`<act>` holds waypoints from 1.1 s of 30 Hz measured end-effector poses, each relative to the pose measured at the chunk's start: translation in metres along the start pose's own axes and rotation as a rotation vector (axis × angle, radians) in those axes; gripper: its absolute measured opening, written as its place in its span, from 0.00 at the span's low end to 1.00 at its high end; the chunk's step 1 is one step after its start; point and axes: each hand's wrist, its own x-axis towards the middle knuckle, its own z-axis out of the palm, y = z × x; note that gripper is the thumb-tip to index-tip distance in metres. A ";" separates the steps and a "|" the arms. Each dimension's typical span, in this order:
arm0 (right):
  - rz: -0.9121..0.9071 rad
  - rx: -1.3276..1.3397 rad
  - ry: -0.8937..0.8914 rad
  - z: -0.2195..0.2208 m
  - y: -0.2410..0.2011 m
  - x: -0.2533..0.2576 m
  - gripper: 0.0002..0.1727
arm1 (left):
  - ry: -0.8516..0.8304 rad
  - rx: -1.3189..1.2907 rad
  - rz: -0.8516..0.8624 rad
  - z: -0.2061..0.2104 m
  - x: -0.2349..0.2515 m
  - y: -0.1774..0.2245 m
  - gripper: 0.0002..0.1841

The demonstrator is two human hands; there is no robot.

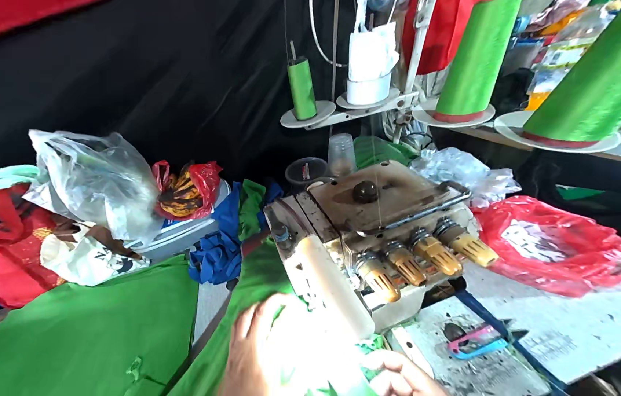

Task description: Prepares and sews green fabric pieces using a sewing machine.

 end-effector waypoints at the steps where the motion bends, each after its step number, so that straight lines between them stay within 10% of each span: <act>1: 0.005 0.009 -0.004 0.000 0.000 -0.002 0.22 | 0.011 0.026 0.035 0.000 0.001 -0.004 0.29; 16: 0.072 -0.037 -0.036 -0.006 -0.004 -0.020 0.12 | 0.178 0.176 -0.062 0.029 -0.052 0.018 0.29; 24: -0.038 -0.205 -0.044 -0.010 -0.010 -0.022 0.20 | 0.026 0.230 -0.452 0.001 -0.101 -0.020 0.69; 29: -0.110 -0.059 -0.050 -0.015 -0.014 -0.025 0.12 | 0.032 -0.002 -0.266 -0.053 -0.108 -0.056 0.25; 33: -0.009 0.052 -0.018 0.000 0.006 -0.034 0.15 | 0.112 0.377 -0.145 -0.080 -0.075 -0.032 0.21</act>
